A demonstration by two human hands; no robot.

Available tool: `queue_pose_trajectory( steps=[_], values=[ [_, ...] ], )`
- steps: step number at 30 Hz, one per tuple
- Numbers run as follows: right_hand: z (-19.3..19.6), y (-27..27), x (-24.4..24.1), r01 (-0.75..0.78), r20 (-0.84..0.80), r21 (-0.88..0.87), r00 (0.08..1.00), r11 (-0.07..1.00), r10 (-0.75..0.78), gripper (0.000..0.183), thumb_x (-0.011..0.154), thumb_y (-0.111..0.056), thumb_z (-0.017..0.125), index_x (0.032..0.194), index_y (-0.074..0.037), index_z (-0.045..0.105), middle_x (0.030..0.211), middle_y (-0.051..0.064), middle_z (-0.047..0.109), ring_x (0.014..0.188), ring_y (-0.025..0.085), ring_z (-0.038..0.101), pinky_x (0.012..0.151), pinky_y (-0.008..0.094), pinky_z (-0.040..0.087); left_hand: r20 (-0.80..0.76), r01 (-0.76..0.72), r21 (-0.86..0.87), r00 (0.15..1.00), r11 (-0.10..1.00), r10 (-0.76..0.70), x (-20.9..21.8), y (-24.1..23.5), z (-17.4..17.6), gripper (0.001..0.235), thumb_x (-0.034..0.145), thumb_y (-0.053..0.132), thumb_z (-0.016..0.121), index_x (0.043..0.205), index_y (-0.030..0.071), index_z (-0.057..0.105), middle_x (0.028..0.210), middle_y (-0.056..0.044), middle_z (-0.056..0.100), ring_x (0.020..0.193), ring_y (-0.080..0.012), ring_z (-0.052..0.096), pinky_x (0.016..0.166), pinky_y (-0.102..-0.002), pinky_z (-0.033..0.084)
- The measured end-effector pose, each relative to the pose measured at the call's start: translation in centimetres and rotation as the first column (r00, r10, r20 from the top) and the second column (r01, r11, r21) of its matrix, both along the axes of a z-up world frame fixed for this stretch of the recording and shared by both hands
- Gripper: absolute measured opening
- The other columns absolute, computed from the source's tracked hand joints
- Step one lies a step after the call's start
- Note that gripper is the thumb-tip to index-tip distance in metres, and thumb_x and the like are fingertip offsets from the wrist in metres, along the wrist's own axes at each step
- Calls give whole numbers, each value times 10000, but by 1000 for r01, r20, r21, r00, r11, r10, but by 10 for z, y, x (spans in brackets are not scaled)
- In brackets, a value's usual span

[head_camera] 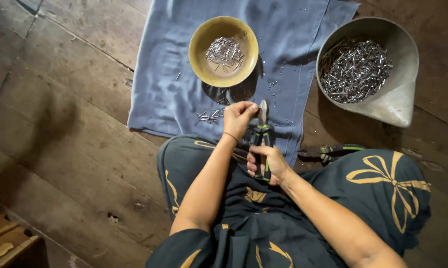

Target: The person sits on the floor and uses pliers to cut small metal nails one by one. The cut pieces are placed into a yellow bowl, while the remaining nails are kept in a metal scoop. The person occasionally pauses to point or adjust the pile of nails.

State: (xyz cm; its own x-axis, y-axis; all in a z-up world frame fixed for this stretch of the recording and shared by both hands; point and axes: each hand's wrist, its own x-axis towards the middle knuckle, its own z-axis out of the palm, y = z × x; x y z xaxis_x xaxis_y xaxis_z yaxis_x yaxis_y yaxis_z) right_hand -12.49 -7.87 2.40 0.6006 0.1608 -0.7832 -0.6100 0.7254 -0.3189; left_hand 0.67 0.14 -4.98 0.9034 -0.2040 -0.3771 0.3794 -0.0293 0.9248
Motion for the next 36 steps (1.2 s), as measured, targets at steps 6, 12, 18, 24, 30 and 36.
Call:
queue_pose_trajectory(
  steps=[6,12,18,24,30,36],
  values=[
    [7,0,3,10,36,-120,999,993,-6,238,911,-240,692,808,-36,624,618,112,571,477,220,583,434,364,522,527,-142,319,848,937,-50,35,13,52,67,888,203,773,824,187,783,788,-26,774,808,-255,751,768,-365,581],
    [51,-42,-6,-4,114,-407,992,913,55,157,868,-128,744,805,-18,652,619,131,598,482,228,628,421,380,558,826,-502,259,558,825,80,104,43,54,118,847,219,872,885,160,777,945,-82,780,945,-286,722,871,-370,550],
    [83,-143,-32,201,243,-955,952,219,188,260,846,-164,823,1019,-23,690,808,128,680,777,222,630,722,374,545,867,-471,197,494,860,72,74,5,76,118,908,106,759,952,215,768,1104,-20,741,1084,-250,675,996,-371,510],
    [58,-251,-57,-208,-151,-937,966,-280,-212,548,869,-432,856,1080,22,635,991,331,696,1016,520,672,877,604,522,550,126,110,818,986,-166,21,-71,47,327,893,66,775,1205,44,680,1067,-209,752,1009,-383,733,808,-436,629],
    [12,-274,-47,8,20,-1000,877,-27,-480,303,834,-418,830,965,-202,662,680,9,705,551,157,686,488,284,504,87,418,233,890,878,-447,16,-156,59,926,920,563,665,1598,141,197,1474,-312,518,1270,-520,567,1114,-595,471],
    [6,-269,-32,361,212,-925,752,121,-623,347,757,-289,953,919,-73,736,830,84,660,741,192,665,485,444,487,65,396,277,902,876,-428,29,-186,59,850,851,260,719,1560,261,249,1383,-264,610,1265,-467,596,1134,-553,467]
  ],
)
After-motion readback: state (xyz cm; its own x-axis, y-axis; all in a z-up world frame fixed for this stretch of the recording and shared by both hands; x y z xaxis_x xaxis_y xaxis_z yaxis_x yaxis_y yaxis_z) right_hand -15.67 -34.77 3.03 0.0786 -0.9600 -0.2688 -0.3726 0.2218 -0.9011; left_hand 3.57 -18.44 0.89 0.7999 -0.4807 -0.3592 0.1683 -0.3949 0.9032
